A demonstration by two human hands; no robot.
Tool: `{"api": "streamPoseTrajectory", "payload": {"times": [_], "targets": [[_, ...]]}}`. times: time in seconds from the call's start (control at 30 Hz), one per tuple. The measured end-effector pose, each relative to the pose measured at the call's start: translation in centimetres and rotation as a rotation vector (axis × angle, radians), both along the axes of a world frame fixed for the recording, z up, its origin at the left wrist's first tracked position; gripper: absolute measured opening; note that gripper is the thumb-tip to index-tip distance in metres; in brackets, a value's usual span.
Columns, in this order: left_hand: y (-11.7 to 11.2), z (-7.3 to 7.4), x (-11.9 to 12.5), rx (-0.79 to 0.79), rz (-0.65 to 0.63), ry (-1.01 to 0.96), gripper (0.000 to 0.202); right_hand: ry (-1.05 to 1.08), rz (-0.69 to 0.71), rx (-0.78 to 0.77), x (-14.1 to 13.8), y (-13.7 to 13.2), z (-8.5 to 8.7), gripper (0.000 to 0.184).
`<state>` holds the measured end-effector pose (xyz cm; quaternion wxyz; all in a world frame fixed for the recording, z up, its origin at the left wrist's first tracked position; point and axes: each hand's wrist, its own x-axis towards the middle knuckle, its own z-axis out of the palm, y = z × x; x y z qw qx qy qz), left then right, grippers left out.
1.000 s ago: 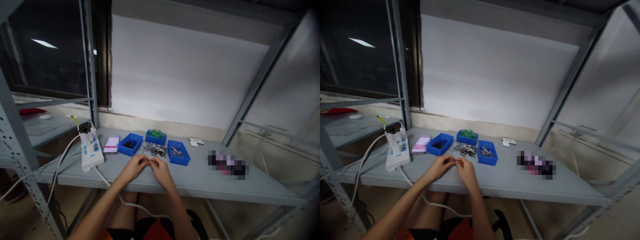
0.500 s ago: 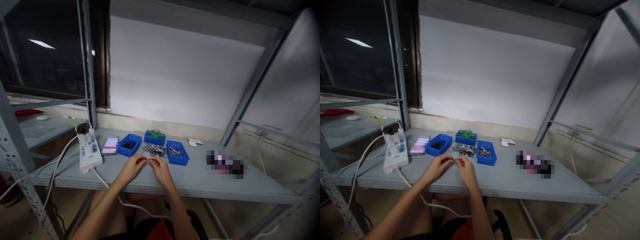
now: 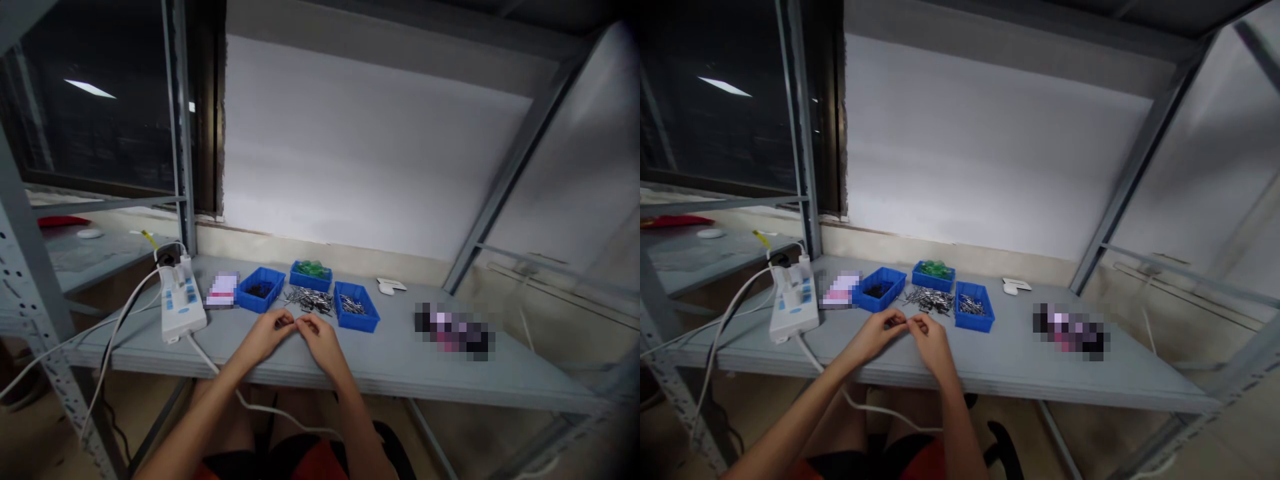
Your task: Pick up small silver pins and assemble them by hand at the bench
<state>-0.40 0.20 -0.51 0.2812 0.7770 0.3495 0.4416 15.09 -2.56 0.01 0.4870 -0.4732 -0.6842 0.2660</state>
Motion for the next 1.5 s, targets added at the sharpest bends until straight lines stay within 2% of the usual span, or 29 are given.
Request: {"api": "streamPoseTrajectory", "payload": {"times": [0.47,0.83,1.03,1.17,1.33,1.5], "targets": [[0.44,-0.45,-0.08,0.062,0.036,0.104,0.010,0.024,0.101,-0.024,-0.08,0.05,-0.44,0.015],[0.17,-0.25,-0.08,0.022,0.013,0.111,0.013,0.044,0.086,-0.024,0.01,0.24,-0.50,0.016],[-0.07,-0.11,-0.09,0.043,-0.006,0.156,0.017,0.023,0.033,0.061,0.10,0.08,-0.35,0.019],[-0.15,-0.04,-0.11,0.042,-0.026,0.195,0.016,0.038,0.031,0.085,0.10,-0.02,-0.25,0.015],[0.07,0.04,-0.18,0.059,0.077,0.071,0.019,0.061,-0.101,0.069,0.32,0.25,-0.34,0.016],[-0.01,0.33,-0.30,0.114,0.137,0.024,0.020,-0.017,-0.004,0.006,0.15,0.34,-0.49,0.014]]}}
